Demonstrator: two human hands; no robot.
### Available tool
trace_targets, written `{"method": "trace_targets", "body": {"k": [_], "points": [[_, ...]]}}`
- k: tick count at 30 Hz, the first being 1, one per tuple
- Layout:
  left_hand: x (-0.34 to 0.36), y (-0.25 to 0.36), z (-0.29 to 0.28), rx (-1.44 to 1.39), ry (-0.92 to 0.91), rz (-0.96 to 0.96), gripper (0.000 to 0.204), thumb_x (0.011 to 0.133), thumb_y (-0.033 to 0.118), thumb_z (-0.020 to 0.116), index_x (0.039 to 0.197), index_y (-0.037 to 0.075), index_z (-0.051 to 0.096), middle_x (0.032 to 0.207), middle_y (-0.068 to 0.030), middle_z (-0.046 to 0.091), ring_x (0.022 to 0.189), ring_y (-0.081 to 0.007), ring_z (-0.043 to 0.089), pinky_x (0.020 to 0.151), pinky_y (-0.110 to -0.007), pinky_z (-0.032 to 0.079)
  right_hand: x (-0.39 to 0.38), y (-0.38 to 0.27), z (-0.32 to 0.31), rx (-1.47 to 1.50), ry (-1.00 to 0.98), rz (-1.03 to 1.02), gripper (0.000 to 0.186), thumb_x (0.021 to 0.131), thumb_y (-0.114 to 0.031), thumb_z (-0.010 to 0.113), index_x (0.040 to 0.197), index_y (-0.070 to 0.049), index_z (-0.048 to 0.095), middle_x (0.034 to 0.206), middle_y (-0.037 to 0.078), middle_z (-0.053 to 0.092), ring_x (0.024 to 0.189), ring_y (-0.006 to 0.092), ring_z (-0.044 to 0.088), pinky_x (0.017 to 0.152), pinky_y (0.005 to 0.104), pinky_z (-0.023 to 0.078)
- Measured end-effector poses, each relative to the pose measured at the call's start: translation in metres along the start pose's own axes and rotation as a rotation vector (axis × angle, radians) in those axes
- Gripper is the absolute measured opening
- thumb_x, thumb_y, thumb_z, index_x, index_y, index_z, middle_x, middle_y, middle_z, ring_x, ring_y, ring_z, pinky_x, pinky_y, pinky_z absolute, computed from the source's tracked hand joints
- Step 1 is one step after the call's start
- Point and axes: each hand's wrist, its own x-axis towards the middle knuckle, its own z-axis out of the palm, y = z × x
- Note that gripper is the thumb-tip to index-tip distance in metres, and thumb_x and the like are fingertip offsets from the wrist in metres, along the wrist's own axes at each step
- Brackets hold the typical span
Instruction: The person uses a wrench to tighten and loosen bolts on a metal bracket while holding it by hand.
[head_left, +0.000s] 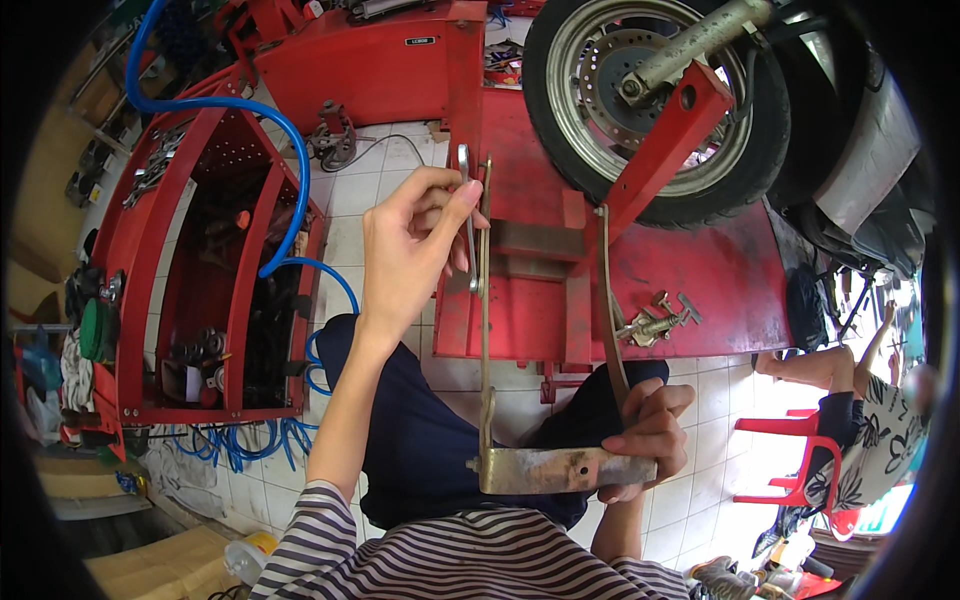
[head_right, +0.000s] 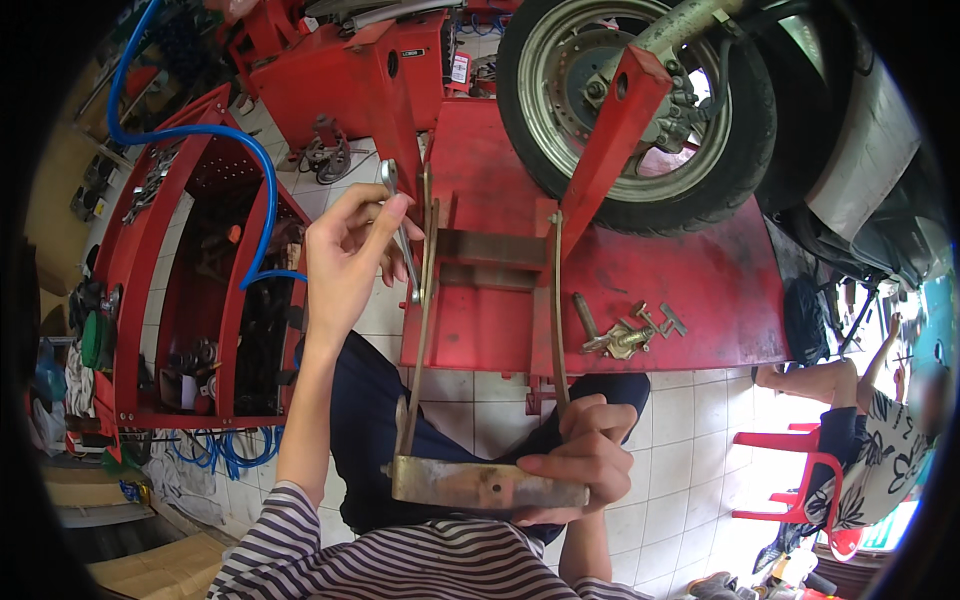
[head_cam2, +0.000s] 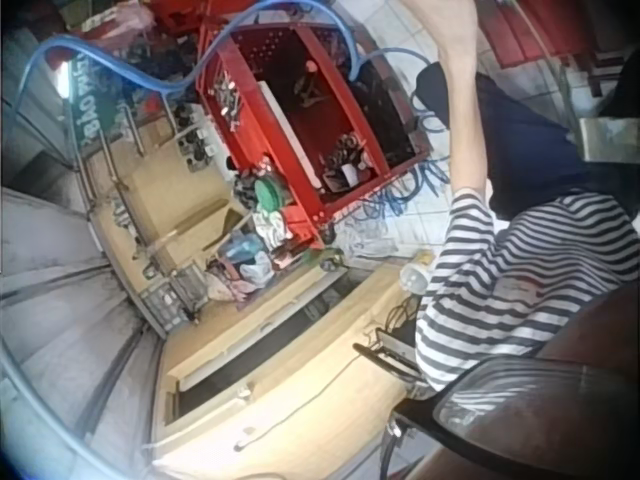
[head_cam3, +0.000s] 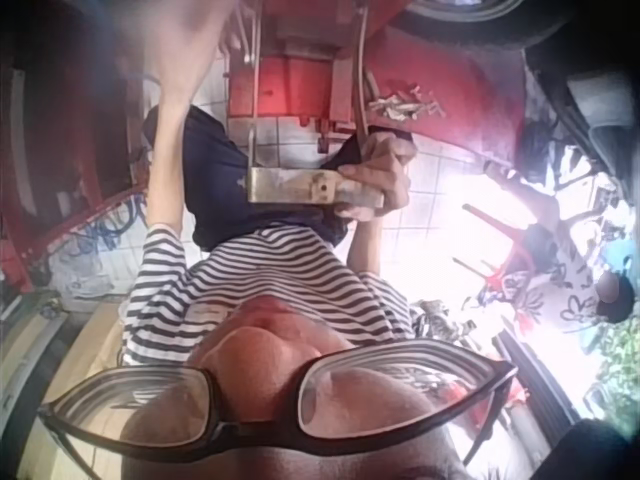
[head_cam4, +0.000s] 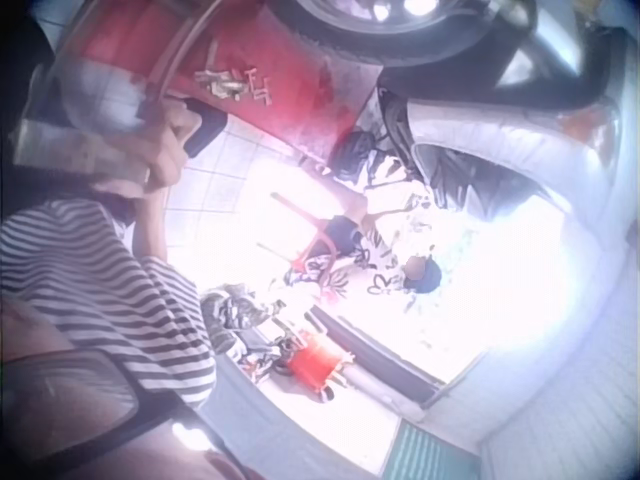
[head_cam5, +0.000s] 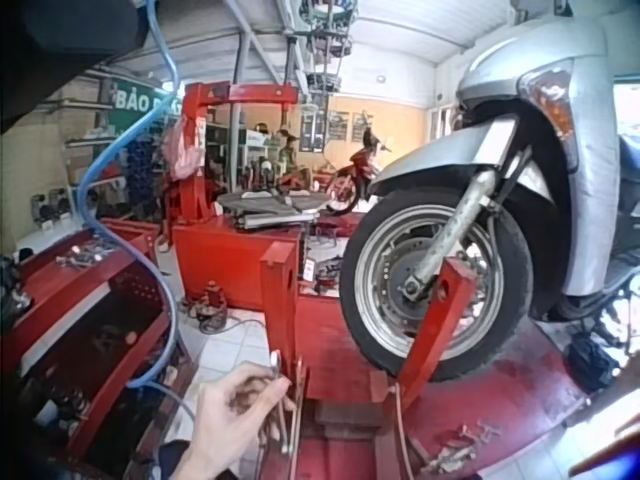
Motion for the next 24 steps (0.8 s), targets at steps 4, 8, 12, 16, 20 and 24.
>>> {"method": "trace_targets", "body": {"k": [4, 8, 12, 16, 20, 24], "points": [[-0.002, -0.003, -0.003, -0.018, -0.044, -0.023, 0.021, 0.097, 0.019, 0.064, 0.103, -0.001, 0.064, 0.076, -0.0065, 0.071, 0.051, -0.0057, 0.057, 0.042, -0.020, 0.041, 0.002, -0.002, 0.001, -0.007, 0.000, 0.003, 0.068, 0.066, -0.074, 0.071, 0.080, -0.008, 0.066, 0.063, -0.002, 0.043, 0.077, 0.0197, 0.037, 0.056, 0.0314, 0.035], [-0.010, -0.005, -0.008, -0.012, -0.105, 0.020, 0.019, 0.098, 0.017, 0.063, 0.105, -0.001, 0.064, 0.081, -0.0071, 0.072, 0.060, -0.0078, 0.062, 0.050, -0.020, 0.045, 0.000, 0.001, 0.000, -0.005, -0.014, -0.009, 0.068, 0.068, -0.076, 0.069, 0.079, -0.009, 0.064, 0.063, -0.002, 0.042, 0.077, 0.0194, 0.037, 0.056, 0.0310, 0.035], [-0.015, -0.008, -0.012, 0.310, -0.080, 0.395, 0.018, 0.098, 0.012, 0.060, 0.107, -0.002, 0.064, 0.085, -0.0099, 0.072, 0.074, -0.0136, 0.070, 0.060, -0.022, 0.052, 0.001, 0.000, 0.001, -0.015, -0.009, -0.020, 0.068, 0.070, -0.077, 0.066, 0.079, -0.009, 0.062, 0.063, -0.002, 0.042, 0.077, 0.0196, 0.037, 0.056, 0.0305, 0.035], [-0.028, -0.011, -0.010, 0.244, -0.054, 0.397, 0.017, 0.100, 0.010, 0.055, 0.110, -0.004, 0.060, 0.087, -0.0123, 0.072, 0.079, -0.0173, 0.072, 0.065, -0.026, 0.055, 0.001, 0.003, 0.000, -0.014, -0.028, -0.049, 0.068, 0.072, -0.077, 0.064, 0.080, -0.010, 0.060, 0.064, -0.002, 0.041, 0.077, 0.0196, 0.036, 0.056, 0.0307, 0.035], [-0.030, 0.004, 0.001, 0.171, -0.054, 0.179, 0.018, 0.102, 0.010, 0.052, 0.114, -0.003, 0.056, 0.087, -0.0131, 0.071, 0.075, -0.0171, 0.072, 0.063, -0.027, 0.055, -0.002, 0.003, 0.002, -0.010, -0.011, -0.040, 0.066, 0.074, -0.076, 0.064, 0.082, -0.011, 0.058, 0.065, -0.002, 0.040, 0.077, 0.0194, 0.035, 0.058, 0.0314, 0.035], [-0.015, 0.005, -0.002, 0.176, 0.002, 0.067, 0.022, 0.103, 0.013, 0.051, 0.114, -0.004, 0.059, 0.085, -0.0123, 0.069, 0.071, -0.0176, 0.071, 0.062, -0.029, 0.057, -0.002, -0.001, 0.001, -0.037, -0.021, -0.015, 0.065, 0.076, -0.076, 0.063, 0.082, -0.011, 0.058, 0.065, -0.002, 0.038, 0.078, 0.0195, 0.035, 0.059, 0.0317, 0.035]]}}
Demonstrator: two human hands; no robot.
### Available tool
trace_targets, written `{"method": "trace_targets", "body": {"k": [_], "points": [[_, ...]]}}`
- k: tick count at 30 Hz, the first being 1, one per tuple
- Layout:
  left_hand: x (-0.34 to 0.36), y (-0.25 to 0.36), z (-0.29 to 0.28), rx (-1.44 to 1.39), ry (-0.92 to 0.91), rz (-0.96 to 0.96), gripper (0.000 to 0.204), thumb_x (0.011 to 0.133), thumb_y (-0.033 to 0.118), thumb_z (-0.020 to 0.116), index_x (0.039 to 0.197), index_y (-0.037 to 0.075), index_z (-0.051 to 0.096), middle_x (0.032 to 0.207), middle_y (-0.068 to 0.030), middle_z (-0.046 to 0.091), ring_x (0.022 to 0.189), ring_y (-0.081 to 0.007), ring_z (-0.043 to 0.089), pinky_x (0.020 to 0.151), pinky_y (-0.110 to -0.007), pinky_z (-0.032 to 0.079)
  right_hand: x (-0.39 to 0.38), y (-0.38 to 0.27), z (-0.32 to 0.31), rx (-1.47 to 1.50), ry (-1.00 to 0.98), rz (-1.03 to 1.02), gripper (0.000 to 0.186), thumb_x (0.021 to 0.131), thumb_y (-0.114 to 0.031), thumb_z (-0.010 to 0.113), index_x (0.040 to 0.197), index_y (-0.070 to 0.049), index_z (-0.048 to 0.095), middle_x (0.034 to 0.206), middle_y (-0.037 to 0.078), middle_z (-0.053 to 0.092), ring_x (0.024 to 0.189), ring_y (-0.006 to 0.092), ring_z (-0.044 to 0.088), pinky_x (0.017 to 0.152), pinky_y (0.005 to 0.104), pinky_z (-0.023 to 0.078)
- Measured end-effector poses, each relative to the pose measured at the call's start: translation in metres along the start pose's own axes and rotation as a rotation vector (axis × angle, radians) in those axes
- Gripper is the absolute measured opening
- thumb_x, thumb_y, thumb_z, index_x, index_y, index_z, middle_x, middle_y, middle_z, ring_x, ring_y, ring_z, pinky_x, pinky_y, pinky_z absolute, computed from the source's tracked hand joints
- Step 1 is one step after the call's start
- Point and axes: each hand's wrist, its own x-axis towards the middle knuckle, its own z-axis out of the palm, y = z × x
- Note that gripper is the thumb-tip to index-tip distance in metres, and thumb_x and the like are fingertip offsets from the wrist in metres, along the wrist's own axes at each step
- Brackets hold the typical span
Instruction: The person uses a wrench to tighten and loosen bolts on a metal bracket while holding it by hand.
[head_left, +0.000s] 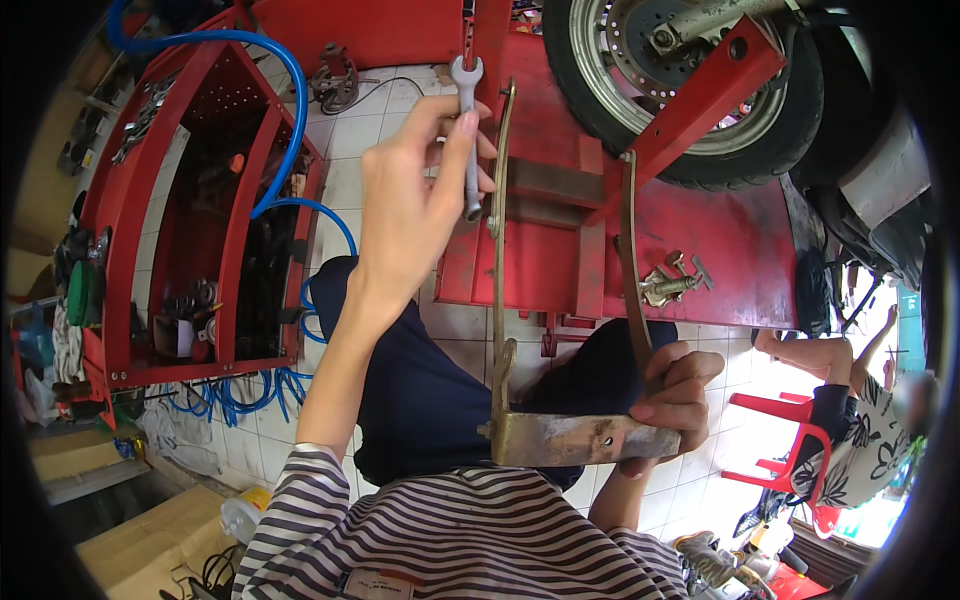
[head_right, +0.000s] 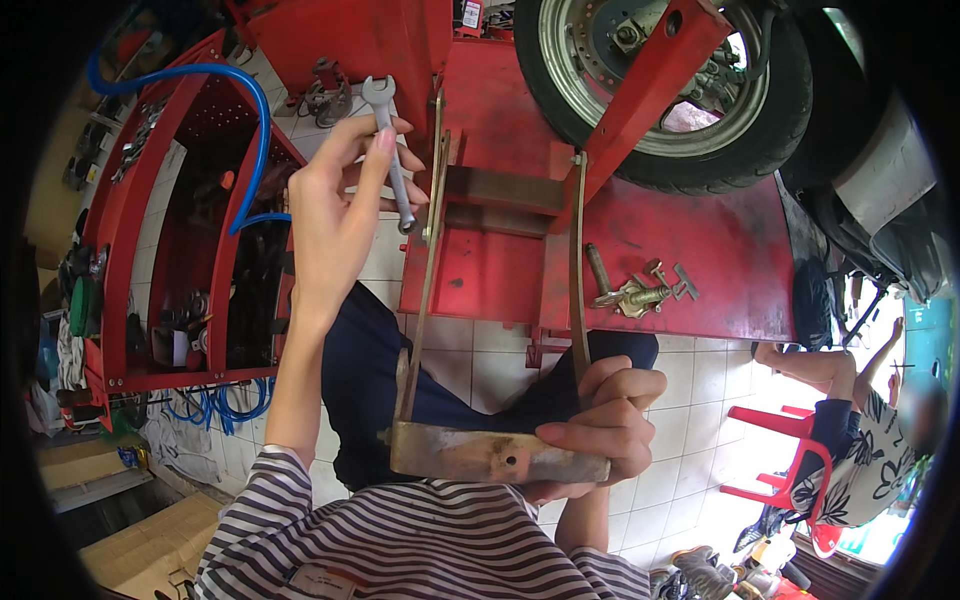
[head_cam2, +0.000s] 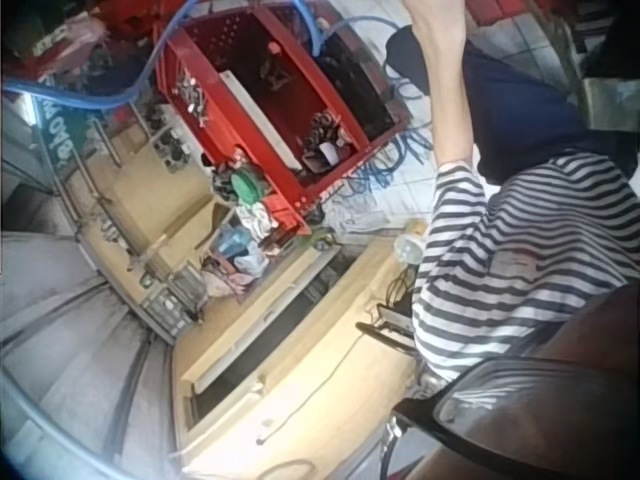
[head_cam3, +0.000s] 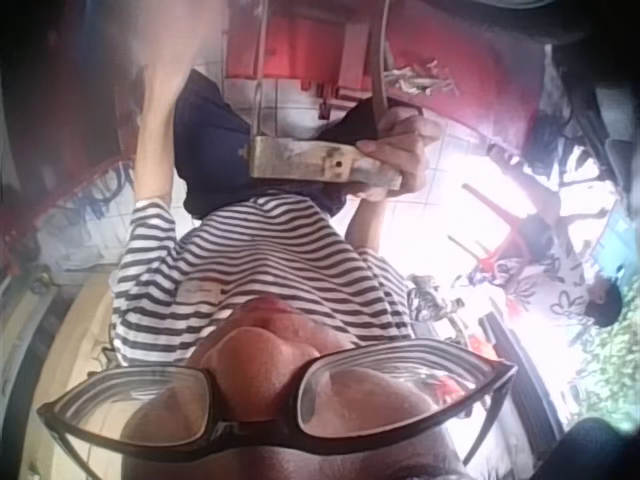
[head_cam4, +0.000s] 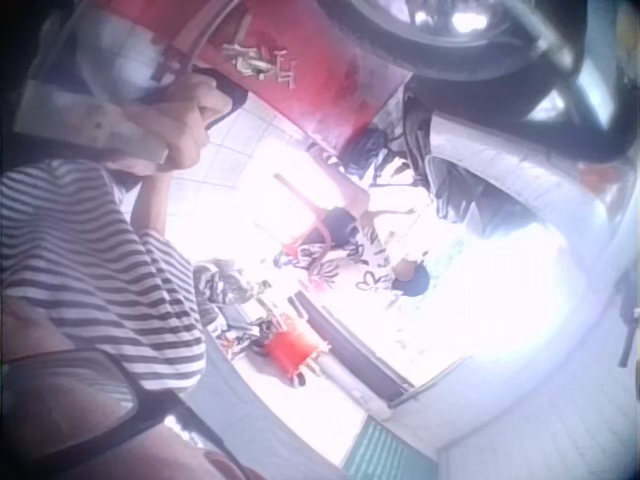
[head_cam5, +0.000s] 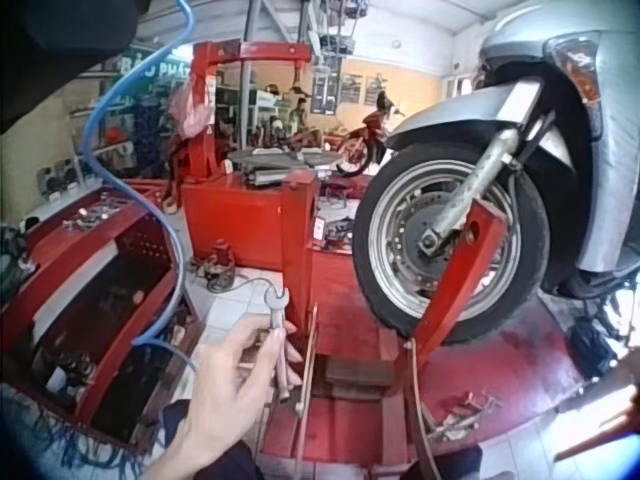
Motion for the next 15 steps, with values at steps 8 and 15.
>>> {"method": "trace_targets", "body": {"k": [8, 15], "points": [[-0.020, -0.007, -0.017, -0.238, 0.070, -0.068, 0.020, 0.098, 0.008, 0.060, 0.110, -0.008, 0.061, 0.095, -0.0184, 0.071, 0.084, -0.0282, 0.073, 0.069, -0.034, 0.062, 0.001, 0.002, 0.000, 0.018, -0.008, -0.008, 0.065, 0.074, -0.076, 0.065, 0.082, -0.011, 0.060, 0.066, -0.003, 0.038, 0.080, 0.0194, 0.035, 0.060, 0.0321, 0.035], [-0.040, -0.004, -0.014, -0.285, 0.186, 0.103, 0.015, 0.090, -0.008, 0.063, 0.104, -0.011, 0.061, 0.095, -0.0199, 0.072, 0.088, -0.0286, 0.073, 0.078, -0.034, 0.062, -0.001, 0.002, -0.003, 0.016, -0.012, 0.004, 0.064, 0.071, -0.075, 0.067, 0.083, -0.013, 0.062, 0.066, -0.004, 0.038, 0.080, 0.0187, 0.035, 0.060, 0.0319, 0.035]]}}
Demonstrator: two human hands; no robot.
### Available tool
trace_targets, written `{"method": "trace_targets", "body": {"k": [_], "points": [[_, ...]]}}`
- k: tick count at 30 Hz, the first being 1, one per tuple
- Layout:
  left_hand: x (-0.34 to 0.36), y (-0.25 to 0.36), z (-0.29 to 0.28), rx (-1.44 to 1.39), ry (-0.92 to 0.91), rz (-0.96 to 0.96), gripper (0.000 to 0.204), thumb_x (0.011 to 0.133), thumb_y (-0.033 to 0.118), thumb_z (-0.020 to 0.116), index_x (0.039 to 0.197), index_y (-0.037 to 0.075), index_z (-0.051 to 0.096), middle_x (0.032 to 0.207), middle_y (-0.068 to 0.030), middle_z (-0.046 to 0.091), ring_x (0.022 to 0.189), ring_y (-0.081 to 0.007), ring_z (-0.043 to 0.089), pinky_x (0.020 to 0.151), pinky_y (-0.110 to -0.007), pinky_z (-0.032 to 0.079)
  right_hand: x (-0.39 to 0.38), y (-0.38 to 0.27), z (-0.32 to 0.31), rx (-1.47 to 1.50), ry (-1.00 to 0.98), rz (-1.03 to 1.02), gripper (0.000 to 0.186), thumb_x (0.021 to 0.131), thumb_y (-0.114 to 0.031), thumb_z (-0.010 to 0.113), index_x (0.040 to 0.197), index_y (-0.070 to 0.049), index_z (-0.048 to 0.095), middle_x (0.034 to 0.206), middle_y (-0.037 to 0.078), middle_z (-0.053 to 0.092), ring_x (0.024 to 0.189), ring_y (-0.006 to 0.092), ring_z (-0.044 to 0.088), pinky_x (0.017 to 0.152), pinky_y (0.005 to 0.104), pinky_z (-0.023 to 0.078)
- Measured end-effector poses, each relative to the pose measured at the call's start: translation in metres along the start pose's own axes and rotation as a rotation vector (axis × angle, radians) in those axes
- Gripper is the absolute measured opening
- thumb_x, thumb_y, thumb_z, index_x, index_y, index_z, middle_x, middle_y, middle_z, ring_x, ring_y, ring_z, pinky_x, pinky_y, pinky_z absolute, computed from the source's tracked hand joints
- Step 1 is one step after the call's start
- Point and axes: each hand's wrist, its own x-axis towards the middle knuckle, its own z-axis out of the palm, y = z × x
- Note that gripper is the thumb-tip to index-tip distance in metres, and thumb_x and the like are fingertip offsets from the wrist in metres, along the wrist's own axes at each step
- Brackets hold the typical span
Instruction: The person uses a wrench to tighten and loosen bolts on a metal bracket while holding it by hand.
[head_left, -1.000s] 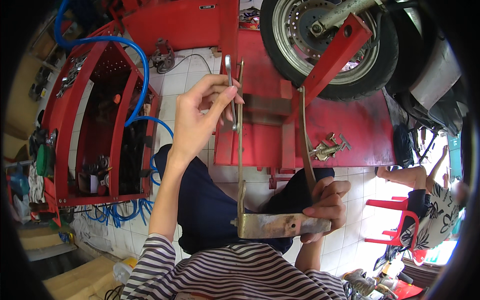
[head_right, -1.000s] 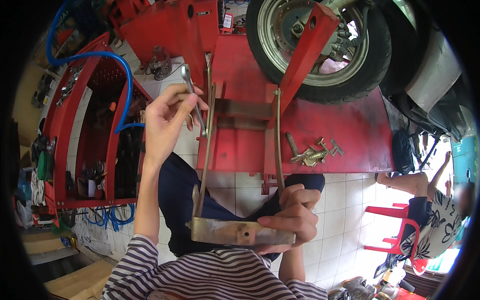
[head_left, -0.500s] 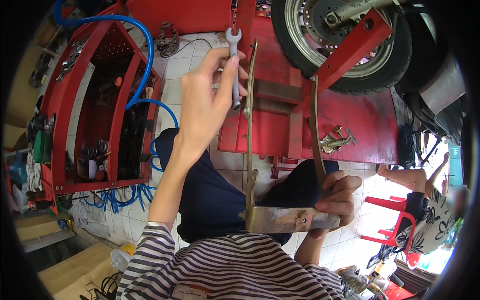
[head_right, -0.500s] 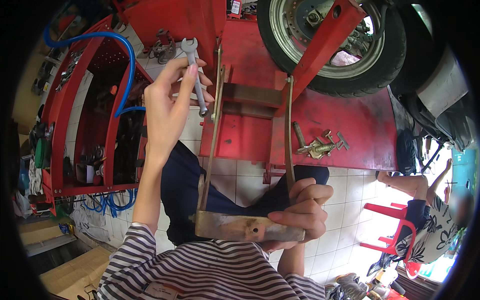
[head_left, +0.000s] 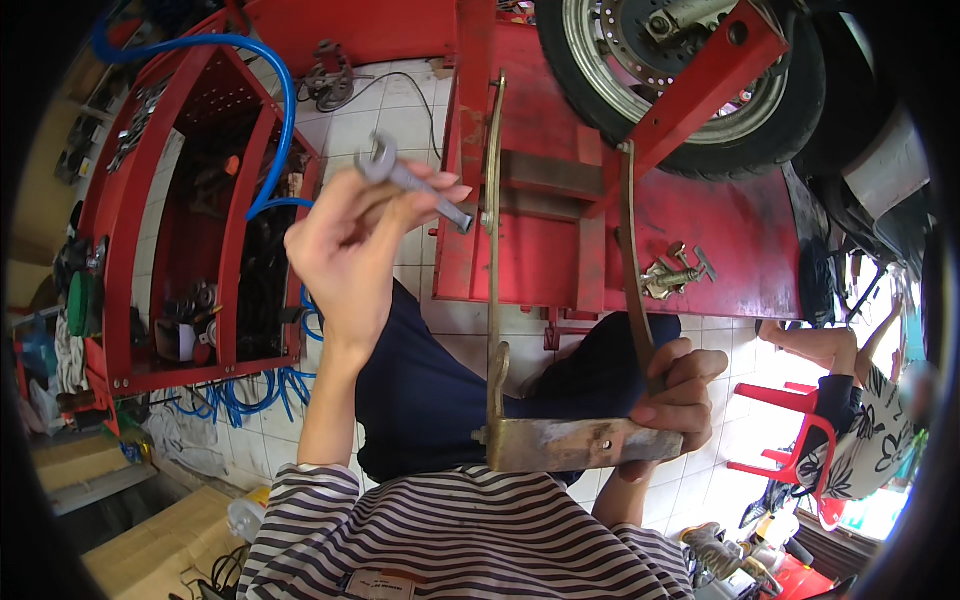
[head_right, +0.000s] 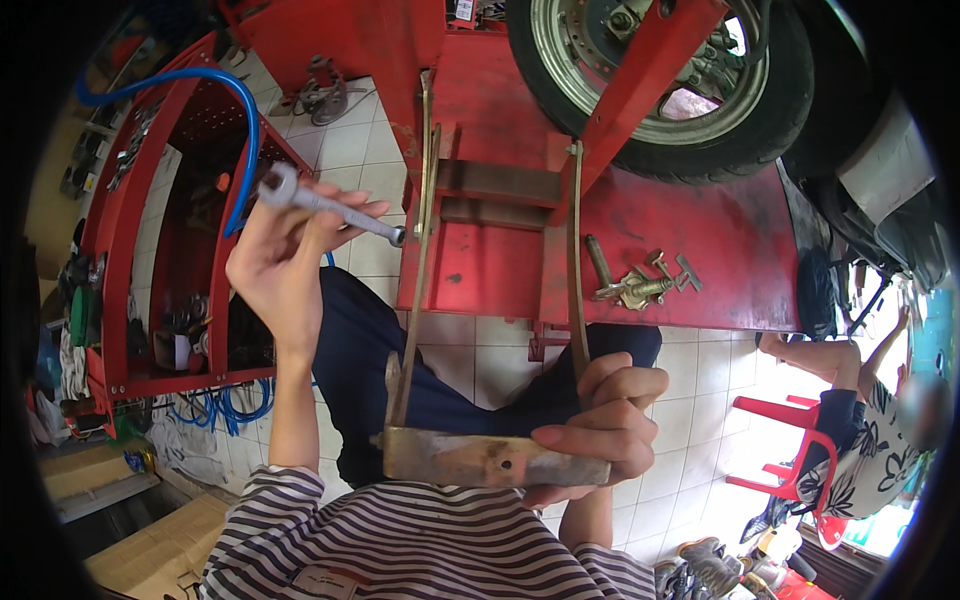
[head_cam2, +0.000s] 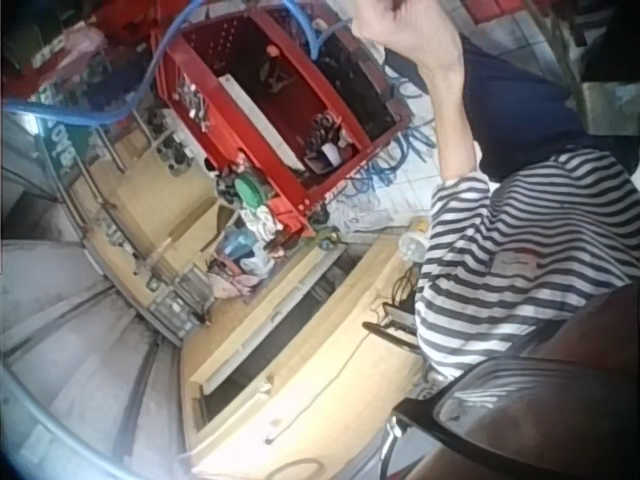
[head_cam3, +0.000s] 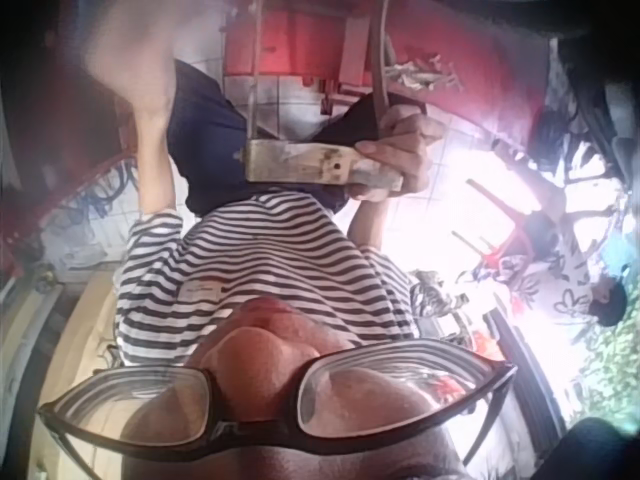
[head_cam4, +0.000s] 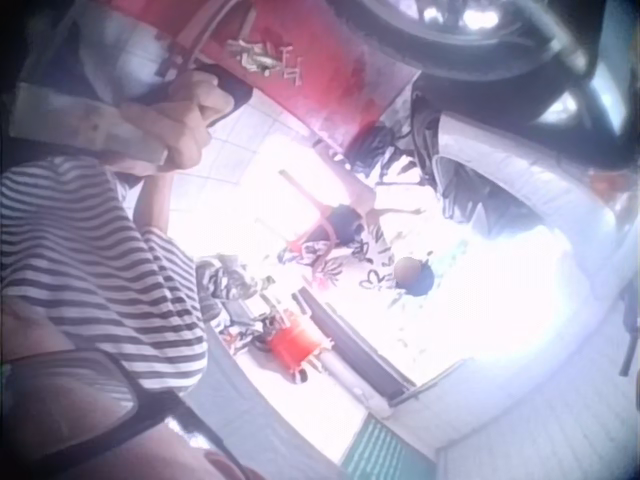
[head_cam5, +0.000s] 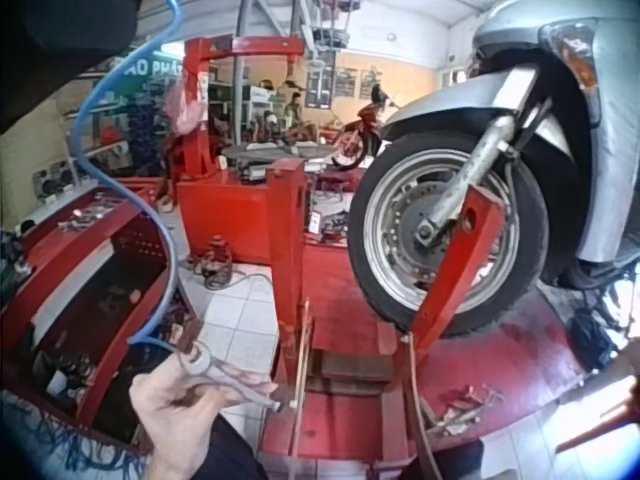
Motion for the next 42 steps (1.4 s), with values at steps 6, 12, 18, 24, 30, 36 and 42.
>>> {"method": "trace_targets", "body": {"k": [6, 12, 18, 24, 30, 36, 42], "points": [[-0.026, -0.032, -0.020, 0.254, -0.263, 0.614, 0.029, 0.080, -0.022, 0.060, 0.108, -0.014, 0.058, 0.111, -0.0314, 0.066, 0.104, -0.0457, 0.066, 0.070, -0.044, 0.064, 0.002, 0.000, 0.006, 0.081, 0.091, 0.000, 0.062, 0.060, -0.067, 0.077, 0.081, -0.009, 0.071, 0.064, -0.003, 0.048, 0.077, 0.0191, 0.038, 0.060, 0.0317, 0.035], [-0.038, -0.036, -0.022, 0.378, -0.408, 0.739, 0.048, 0.075, -0.009, 0.075, 0.119, -0.005, 0.056, 0.117, -0.0276, 0.065, 0.107, -0.0394, 0.067, 0.078, -0.038, 0.063, 0.003, -0.002, 0.006, 0.073, 0.088, 0.014, 0.062, 0.061, -0.067, 0.076, 0.081, -0.009, 0.072, 0.064, -0.004, 0.048, 0.078, 0.0191, 0.038, 0.060, 0.0317, 0.035], [-0.042, -0.033, -0.024, 0.441, -0.487, 0.703, 0.028, 0.077, -0.010, 0.074, 0.102, -0.004, 0.062, 0.118, -0.0270, 0.064, 0.108, -0.0377, 0.067, 0.082, -0.041, 0.063, 0.004, -0.003, 0.007, 0.064, 0.089, 0.021, 0.060, 0.062, -0.066, 0.076, 0.081, -0.010, 0.071, 0.065, -0.004, 0.049, 0.078, 0.0192, 0.038, 0.060, 0.0317, 0.035], [-0.043, -0.034, -0.029, 0.410, -0.581, 0.681, 0.022, 0.076, -0.012, 0.073, 0.094, -0.008, 0.062, 0.118, -0.0284, 0.063, 0.106, -0.0417, 0.067, 0.084, -0.045, 0.062, 0.005, -0.005, 0.008, 0.046, 0.084, 0.043, 0.059, 0.062, -0.068, 0.075, 0.081, -0.012, 0.069, 0.066, -0.005, 0.050, 0.077, 0.0195, 0.038, 0.061, 0.0322, 0.035], [-0.050, -0.041, -0.032, 0.372, -0.544, 0.514, 0.028, 0.076, -0.008, 0.075, 0.103, -0.002, 0.068, 0.119, -0.0295, 0.064, 0.103, -0.0333, 0.070, 0.075, -0.033, 0.063, 0.006, -0.006, 0.010, 0.043, 0.093, 0.049, 0.058, 0.065, -0.068, 0.072, 0.079, -0.012, 0.067, 0.066, -0.005, 0.048, 0.076, 0.0189, 0.037, 0.061, 0.0321, 0.034], [-0.032, -0.040, -0.030, 0.359, -0.547, 0.768, 0.041, 0.071, -0.006, 0.078, 0.111, -0.001, 0.070, 0.119, -0.0239, 0.067, 0.102, -0.0304, 0.071, 0.070, -0.029, 0.062, 0.002, -0.005, 0.008, 0.044, 0.079, 0.055, 0.059, 0.068, -0.071, 0.070, 0.079, -0.013, 0.063, 0.066, -0.005, 0.041, 0.079, 0.0183, 0.034, 0.062, 0.0328, 0.033], [-0.013, -0.030, -0.031, 0.296, -0.643, 0.707, 0.029, 0.073, -0.003, 0.074, 0.101, -0.001, 0.072, 0.111, -0.0212, 0.070, 0.102, -0.0329, 0.071, 0.071, -0.030, 0.063, 0.004, -0.005, 0.010, 0.062, 0.099, 0.047, 0.060, 0.067, -0.072, 0.069, 0.079, -0.013, 0.064, 0.067, -0.004, 0.044, 0.080, 0.0184, 0.036, 0.060, 0.0311, 0.035]]}}
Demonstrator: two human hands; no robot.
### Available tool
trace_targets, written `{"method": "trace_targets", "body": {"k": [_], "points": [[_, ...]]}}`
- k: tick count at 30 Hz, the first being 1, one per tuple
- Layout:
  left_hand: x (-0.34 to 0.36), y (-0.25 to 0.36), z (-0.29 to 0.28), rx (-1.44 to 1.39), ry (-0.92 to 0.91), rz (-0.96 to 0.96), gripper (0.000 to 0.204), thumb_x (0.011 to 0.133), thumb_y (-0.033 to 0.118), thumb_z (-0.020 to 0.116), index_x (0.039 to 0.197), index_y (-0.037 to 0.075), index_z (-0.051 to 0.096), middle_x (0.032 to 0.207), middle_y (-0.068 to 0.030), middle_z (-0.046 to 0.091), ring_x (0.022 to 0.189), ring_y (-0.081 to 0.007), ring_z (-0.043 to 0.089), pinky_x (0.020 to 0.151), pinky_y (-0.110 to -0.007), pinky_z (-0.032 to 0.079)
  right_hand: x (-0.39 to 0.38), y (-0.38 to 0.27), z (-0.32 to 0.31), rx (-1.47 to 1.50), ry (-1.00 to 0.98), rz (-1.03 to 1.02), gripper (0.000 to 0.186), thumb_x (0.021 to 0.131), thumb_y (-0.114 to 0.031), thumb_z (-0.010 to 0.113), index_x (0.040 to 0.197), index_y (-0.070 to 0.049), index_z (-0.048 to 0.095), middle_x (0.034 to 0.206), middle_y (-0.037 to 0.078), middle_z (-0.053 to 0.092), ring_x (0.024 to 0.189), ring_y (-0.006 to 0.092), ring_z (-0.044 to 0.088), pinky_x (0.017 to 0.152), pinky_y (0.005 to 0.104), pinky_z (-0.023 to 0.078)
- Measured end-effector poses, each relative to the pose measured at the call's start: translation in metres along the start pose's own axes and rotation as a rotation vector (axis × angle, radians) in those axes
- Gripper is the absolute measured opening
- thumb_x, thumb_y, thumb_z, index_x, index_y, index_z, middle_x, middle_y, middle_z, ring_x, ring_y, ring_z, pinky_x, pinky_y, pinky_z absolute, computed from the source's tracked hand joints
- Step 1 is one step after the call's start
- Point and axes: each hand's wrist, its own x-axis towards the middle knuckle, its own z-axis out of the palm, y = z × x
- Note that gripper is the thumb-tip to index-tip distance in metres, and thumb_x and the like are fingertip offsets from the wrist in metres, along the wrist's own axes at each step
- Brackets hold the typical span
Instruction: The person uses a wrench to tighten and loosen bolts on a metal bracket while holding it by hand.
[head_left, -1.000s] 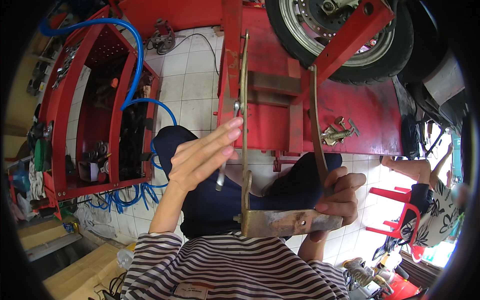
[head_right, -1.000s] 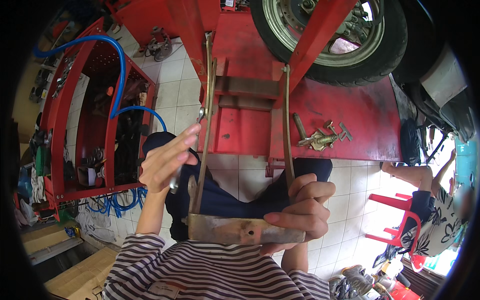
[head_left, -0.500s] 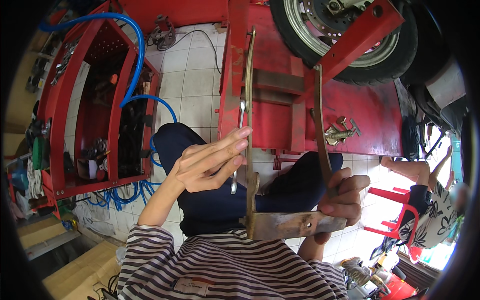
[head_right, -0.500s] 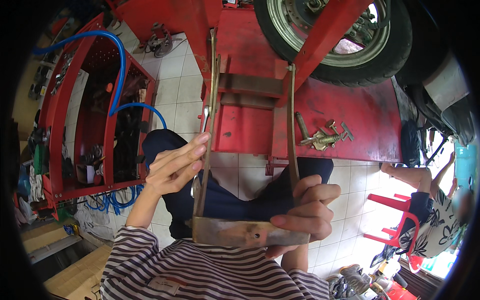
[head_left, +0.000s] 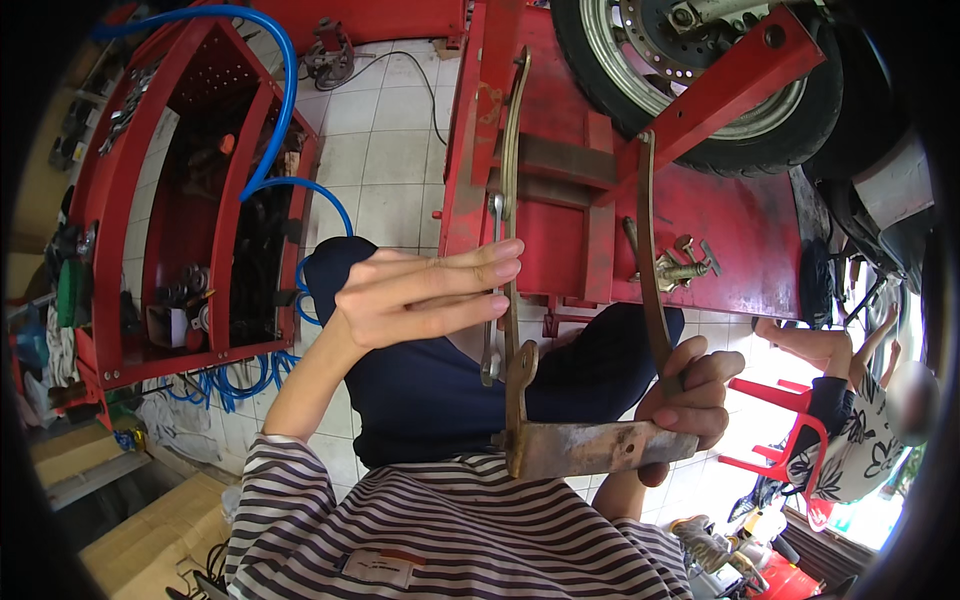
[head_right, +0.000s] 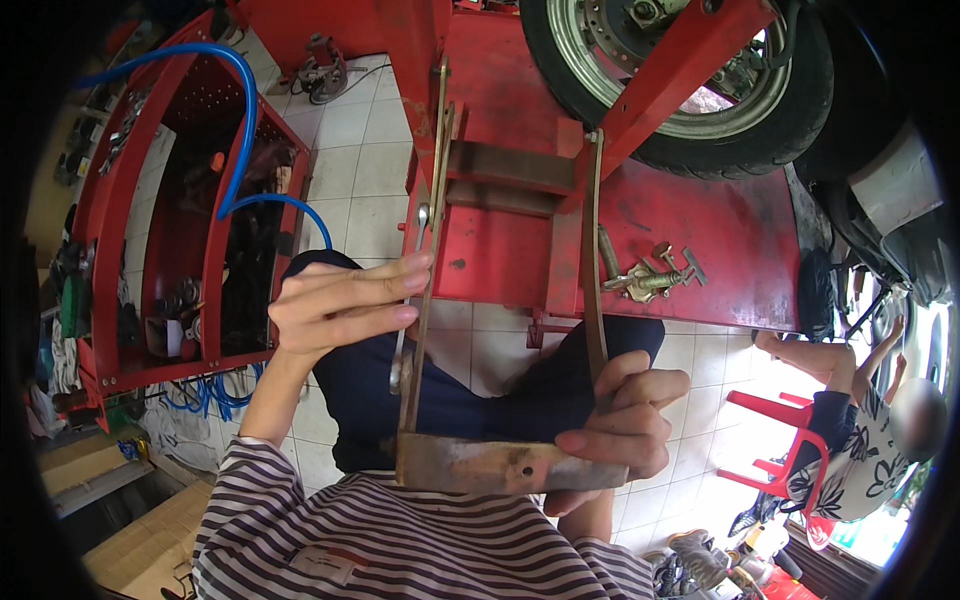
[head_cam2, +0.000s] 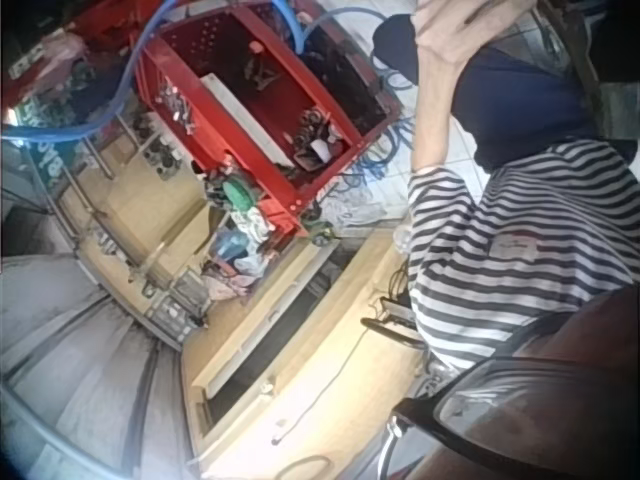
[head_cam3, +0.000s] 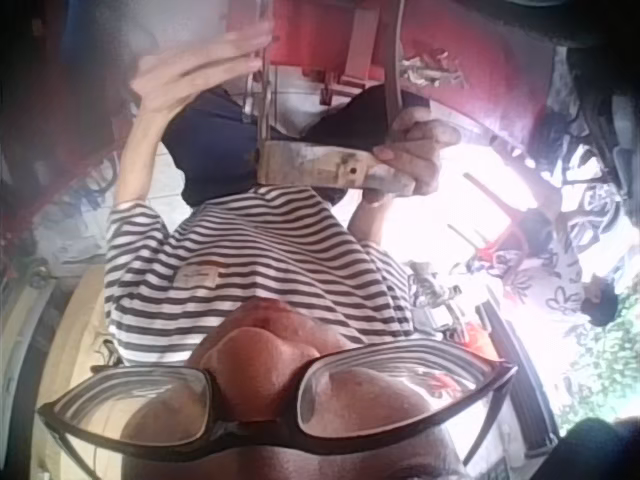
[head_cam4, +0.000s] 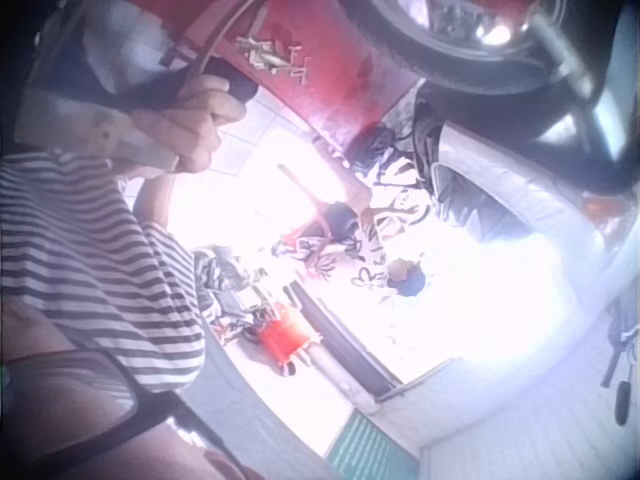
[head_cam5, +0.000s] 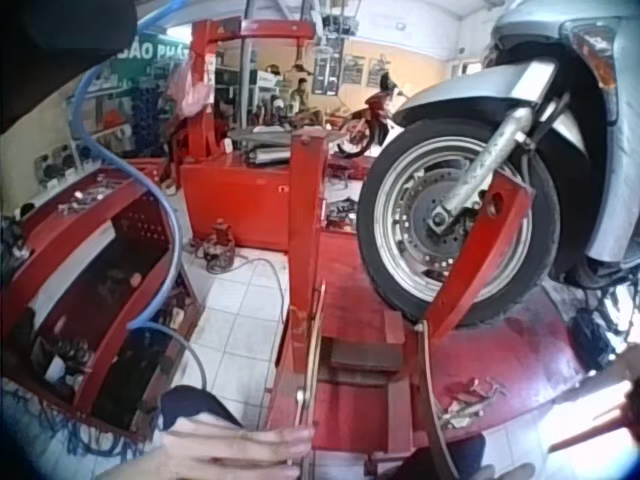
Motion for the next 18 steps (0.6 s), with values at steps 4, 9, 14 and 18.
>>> {"method": "trace_targets", "body": {"k": [4, 9, 14, 18], "points": [[0.007, -0.006, 0.000, -0.052, 0.110, -0.052, 0.024, 0.077, 0.000, 0.071, 0.100, -0.003, 0.072, 0.100, -0.0199, 0.073, 0.095, -0.0323, 0.073, 0.066, -0.028, 0.062, -0.001, 0.003, -0.001, 0.008, -0.005, -0.021, 0.061, 0.066, -0.072, 0.069, 0.080, -0.013, 0.066, 0.067, -0.004, 0.044, 0.080, 0.0187, 0.036, 0.060, 0.0312, 0.035], [0.025, -0.004, -0.001, -0.100, 0.218, -0.196, 0.014, 0.077, -0.004, 0.072, 0.091, -0.004, 0.073, 0.090, -0.0171, 0.075, 0.085, -0.0272, 0.075, 0.062, -0.025, 0.061, -0.003, 0.005, -0.008, -0.008, -0.077, -0.032, 0.064, 0.066, -0.076, 0.071, 0.082, -0.016, 0.061, 0.067, -0.006, 0.039, 0.081, 0.0184, 0.032, 0.063, 0.0337, 0.031], [0.040, -0.003, 0.002, -0.127, 0.325, -0.476, 0.010, 0.080, -0.008, 0.070, 0.089, -0.007, 0.070, 0.087, -0.0165, 0.075, 0.076, -0.0208, 0.075, 0.062, -0.022, 0.058, -0.003, 0.005, -0.009, -0.013, -0.092, -0.037, 0.064, 0.065, -0.077, 0.071, 0.082, -0.015, 0.062, 0.067, -0.006, 0.040, 0.081, 0.0183, 0.032, 0.063, 0.0337, 0.031], [0.058, 0.000, -0.003, -0.173, 0.277, -0.638, 0.011, 0.083, -0.005, 0.072, 0.092, -0.009, 0.066, 0.087, -0.0178, 0.074, 0.079, -0.0218, 0.074, 0.068, -0.025, 0.060, -0.003, 0.005, -0.011, -0.016, -0.100, -0.036, 0.064, 0.065, -0.076, 0.071, 0.083, -0.015, 0.063, 0.068, -0.006, 0.040, 0.081, 0.0185, 0.033, 0.064, 0.0341, 0.032]]}}
